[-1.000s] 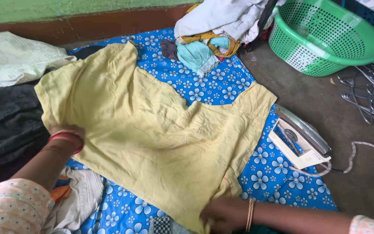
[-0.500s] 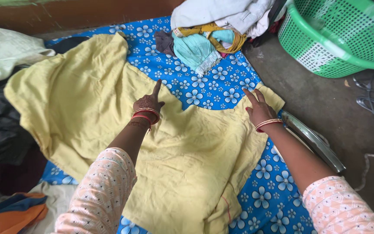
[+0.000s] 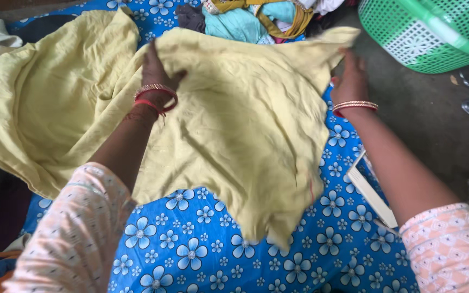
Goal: The person irons a pair of white trousers on a blue floral cloth laid on the floor, smoothing the fabric and using an electric iron. After finishing the trousers, they pick up a yellow shirt, spread it out, and begin ironing it.
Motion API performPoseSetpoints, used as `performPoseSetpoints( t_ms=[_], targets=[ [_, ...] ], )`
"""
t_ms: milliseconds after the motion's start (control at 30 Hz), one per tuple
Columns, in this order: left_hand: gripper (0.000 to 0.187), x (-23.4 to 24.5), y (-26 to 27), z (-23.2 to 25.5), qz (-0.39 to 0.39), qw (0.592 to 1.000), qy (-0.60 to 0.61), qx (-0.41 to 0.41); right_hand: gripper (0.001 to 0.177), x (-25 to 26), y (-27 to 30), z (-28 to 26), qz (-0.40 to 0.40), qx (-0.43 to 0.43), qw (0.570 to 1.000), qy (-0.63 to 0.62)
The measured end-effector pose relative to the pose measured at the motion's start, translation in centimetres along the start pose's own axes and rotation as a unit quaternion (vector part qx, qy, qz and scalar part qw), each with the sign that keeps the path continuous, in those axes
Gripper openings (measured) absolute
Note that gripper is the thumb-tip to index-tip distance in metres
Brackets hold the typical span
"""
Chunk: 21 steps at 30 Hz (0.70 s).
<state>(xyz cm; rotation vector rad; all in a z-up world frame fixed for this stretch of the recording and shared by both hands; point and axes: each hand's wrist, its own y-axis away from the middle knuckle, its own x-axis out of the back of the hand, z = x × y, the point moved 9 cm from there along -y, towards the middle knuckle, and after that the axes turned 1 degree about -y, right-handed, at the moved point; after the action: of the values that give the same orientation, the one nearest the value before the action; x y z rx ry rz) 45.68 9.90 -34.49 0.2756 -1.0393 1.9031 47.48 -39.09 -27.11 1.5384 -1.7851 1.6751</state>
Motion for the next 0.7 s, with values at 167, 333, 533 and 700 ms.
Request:
performPoseSetpoints(
  t_ms=[167, 333, 533, 700],
  targets=[
    [0.053, -0.5, 10.2, 10.1, -0.241, 0.958, 0.077, -0.132, 0.020, -4.7, 9.1, -4.6, -0.393, -0.168, 0.887, -0.177],
    [0.122, 4.8, 20.6, 15.3, -0.459, 0.870, -0.117, -0.139, 0.080, 2.2, 18.0, -14.5, -0.441, 0.122, 0.889, 0.004],
    [0.110, 12.3, 23.7, 11.0, -0.413, 0.859, -0.255, -0.160, 0.038, 10.8, 20.0, -15.3, -0.418, -0.027, 0.906, -0.055],
    [0.078, 15.3, 25.8, 3.9, -0.443, 0.793, -0.374, -0.185, 0.031, 14.0, 32.3, -17.6, -0.671, -0.074, 0.732, -0.091]
  ],
)
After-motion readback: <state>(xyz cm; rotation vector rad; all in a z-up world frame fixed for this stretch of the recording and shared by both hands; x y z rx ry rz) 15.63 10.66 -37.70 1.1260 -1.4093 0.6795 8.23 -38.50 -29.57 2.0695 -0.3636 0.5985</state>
